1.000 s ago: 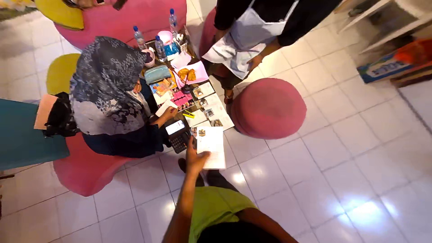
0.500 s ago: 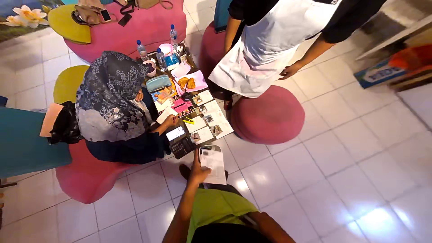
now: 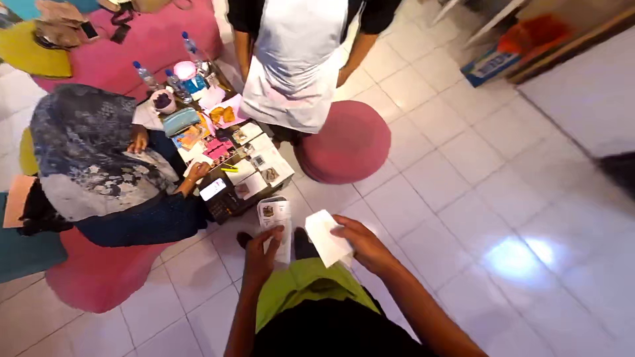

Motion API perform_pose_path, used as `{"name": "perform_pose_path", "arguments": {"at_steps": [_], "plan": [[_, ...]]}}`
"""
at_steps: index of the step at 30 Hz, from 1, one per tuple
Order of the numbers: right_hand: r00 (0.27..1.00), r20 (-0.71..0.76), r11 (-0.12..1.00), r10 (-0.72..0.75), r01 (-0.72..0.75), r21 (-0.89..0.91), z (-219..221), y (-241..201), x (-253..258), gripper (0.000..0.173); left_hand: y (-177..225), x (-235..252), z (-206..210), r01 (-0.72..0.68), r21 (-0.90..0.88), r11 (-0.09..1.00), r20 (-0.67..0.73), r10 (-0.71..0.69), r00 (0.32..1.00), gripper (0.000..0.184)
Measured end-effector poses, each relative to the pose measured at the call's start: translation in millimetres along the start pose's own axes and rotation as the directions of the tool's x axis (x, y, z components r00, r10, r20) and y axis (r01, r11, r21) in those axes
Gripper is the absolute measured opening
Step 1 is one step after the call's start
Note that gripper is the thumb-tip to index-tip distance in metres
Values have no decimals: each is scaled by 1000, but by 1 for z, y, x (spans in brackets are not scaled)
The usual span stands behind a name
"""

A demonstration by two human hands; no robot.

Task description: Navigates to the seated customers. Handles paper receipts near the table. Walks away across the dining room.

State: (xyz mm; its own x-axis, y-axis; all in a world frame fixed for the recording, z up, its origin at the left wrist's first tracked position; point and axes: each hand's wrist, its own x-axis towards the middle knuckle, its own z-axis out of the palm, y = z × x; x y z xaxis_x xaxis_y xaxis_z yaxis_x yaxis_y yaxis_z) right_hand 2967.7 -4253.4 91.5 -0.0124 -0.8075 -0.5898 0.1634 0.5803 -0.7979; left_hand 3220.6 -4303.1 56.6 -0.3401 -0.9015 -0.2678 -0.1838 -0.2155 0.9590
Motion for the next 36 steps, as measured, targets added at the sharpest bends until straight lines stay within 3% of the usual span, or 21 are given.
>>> {"name": "perform_pose_path", "arguments": {"at_steps": [3,6,7,10,11,15,20,23,25,27,28,30,32,33,35,36], "plan": [[998,56,982,20,-30,188,-12,2,-3,36,37,-11,45,15,6,1000,37,-15,999,32],[996,82,992,-40,30,121,-19,8,-16,37,48,-16,78,-54,124,991,-23,57,998,22],[989,109,993,-100,93,70,-23,10,-22,44,49,-15,85,-35,170,985,-60,46,997,23],[914,264,931,-307,346,-116,-41,21,-34,98,53,-17,93,70,225,972,-154,-35,987,26],[888,303,897,-347,408,-168,-46,25,-38,103,55,-19,94,95,217,971,-177,-56,983,24],[848,245,820,-470,522,-236,-49,41,-53,71,54,-31,97,151,179,972,-179,-118,977,21],[839,77,839,-539,543,-39,-31,63,-77,36,45,-59,91,81,117,990,-135,-65,989,16],[900,-221,899,-376,412,148,1,76,-100,25,38,-84,83,56,113,992,-127,-42,991,17],[904,-308,887,-297,380,262,19,87,-114,23,30,-102,75,49,103,993,-119,-37,992,19],[891,-321,877,-321,408,254,35,103,-132,15,20,-122,69,51,99,994,-104,-41,994,21],[883,-278,876,-379,439,199,40,112,-142,22,15,-132,66,49,104,993,-86,-40,995,20],[861,-60,861,-504,507,35,42,127,-159,55,4,-153,60,36,123,992,-52,-30,998,22],[873,83,873,-480,485,-47,44,138,-176,90,-7,-172,56,42,126,991,-23,-39,999,21],[896,94,896,-434,440,-58,47,142,-186,99,-15,-181,56,34,108,994,-8,-33,999,19],[930,18,929,-366,366,-49,51,151,-203,91,-26,-198,59,0,66,998,29,-1,1000,18],[923,-53,923,-382,378,-74,52,156,-209,70,-28,-205,61,-12,41,999,64,9,998,18]]}}
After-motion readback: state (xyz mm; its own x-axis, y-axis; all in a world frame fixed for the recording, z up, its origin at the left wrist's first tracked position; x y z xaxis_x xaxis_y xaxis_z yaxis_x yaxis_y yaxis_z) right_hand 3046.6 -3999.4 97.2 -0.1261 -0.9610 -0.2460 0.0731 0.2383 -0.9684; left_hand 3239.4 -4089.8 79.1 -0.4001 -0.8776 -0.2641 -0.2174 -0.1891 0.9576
